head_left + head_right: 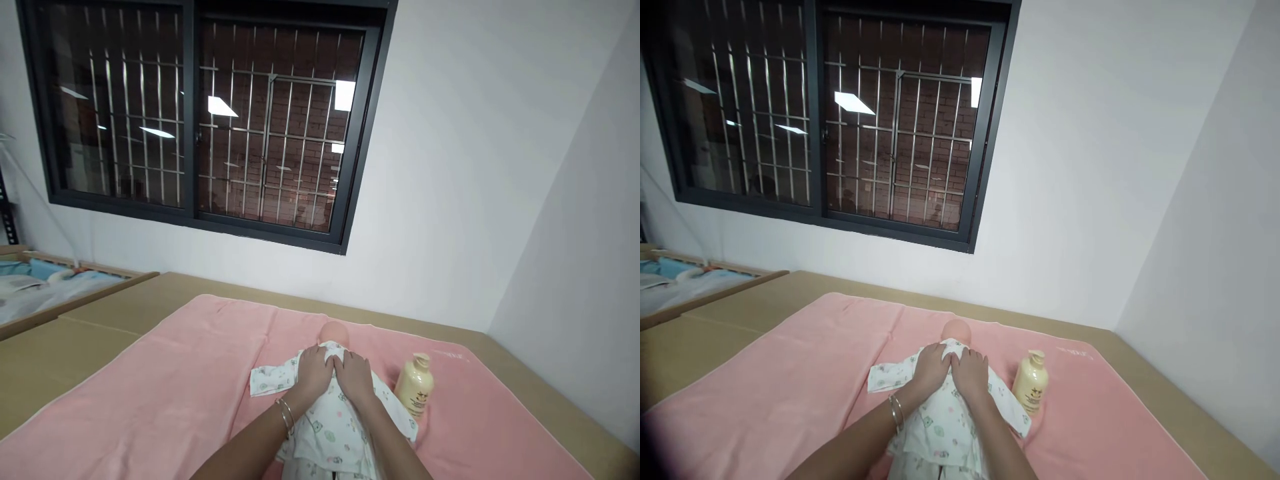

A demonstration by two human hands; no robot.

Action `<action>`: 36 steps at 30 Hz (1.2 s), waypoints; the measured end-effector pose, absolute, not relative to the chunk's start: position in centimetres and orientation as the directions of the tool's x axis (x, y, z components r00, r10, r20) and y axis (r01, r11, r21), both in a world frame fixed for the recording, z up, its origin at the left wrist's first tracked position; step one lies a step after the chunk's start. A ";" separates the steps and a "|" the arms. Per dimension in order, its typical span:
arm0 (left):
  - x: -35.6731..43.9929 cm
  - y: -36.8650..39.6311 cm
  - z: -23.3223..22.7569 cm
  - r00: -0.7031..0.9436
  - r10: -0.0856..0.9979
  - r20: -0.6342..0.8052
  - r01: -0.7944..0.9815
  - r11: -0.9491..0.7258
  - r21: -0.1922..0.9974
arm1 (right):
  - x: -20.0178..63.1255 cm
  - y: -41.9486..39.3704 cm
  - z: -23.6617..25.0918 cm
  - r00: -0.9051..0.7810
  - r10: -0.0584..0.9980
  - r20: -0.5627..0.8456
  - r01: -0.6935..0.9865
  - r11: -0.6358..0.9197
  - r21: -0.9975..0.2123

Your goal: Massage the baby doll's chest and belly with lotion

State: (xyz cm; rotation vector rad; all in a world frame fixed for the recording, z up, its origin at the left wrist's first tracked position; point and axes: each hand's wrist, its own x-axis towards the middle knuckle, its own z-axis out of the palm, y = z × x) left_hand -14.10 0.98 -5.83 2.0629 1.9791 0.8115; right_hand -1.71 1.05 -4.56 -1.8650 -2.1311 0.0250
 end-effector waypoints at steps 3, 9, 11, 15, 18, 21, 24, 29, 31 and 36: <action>-14.5 -0.3 -5.7 0.014 0.954 0.298 0.916 -0.132 0.380 | -1.0 -1.0 -5.7 -0.208 0.934 0.291 0.944 0.269 -0.189; -14.3 -0.6 -5.8 0.047 0.950 0.309 0.917 -0.164 0.364 | 0.1 -1.0 -5.0 -0.167 0.950 0.262 0.945 0.230 -0.232; -14.0 -0.2 -5.6 0.058 0.951 0.304 0.908 -0.177 0.379 | -0.6 -0.3 -4.3 -0.145 0.967 0.210 0.950 0.196 -0.244; -14.0 -0.4 -5.9 0.180 0.930 0.321 0.870 -0.303 0.389 | -1.9 -1.0 -4.3 -0.190 0.955 0.229 0.948 0.239 -0.210; -14.8 -1.2 -6.5 0.170 0.922 0.347 0.866 -0.308 0.395 | -1.2 -2.0 -5.0 -0.242 0.936 0.257 0.942 0.290 -0.171; -15.2 -1.0 -6.6 0.075 0.948 0.309 0.881 -0.208 0.426 | -0.1 -1.2 -5.0 -0.232 0.950 0.211 0.939 0.276 -0.207; -14.6 0.5 -6.2 0.029 0.958 0.284 0.886 -0.157 0.437 | -0.3 0.8 -4.4 -0.224 0.958 0.180 0.937 0.263 -0.232; -13.1 1.3 -5.7 0.112 0.950 0.291 0.876 -0.233 0.423 | -2.3 0.8 -4.0 -0.224 0.952 0.207 0.937 0.269 -0.225; -13.4 0.6 -5.8 0.137 0.946 0.294 0.878 -0.253 0.406 | -2.4 -0.2 -4.1 -0.212 0.952 0.219 0.938 0.261 -0.226; -14.5 -0.1 -5.9 0.023 0.960 0.278 0.911 -0.134 0.390 | -0.7 -0.5 -3.6 -0.145 0.974 0.175 0.938 0.191 -0.289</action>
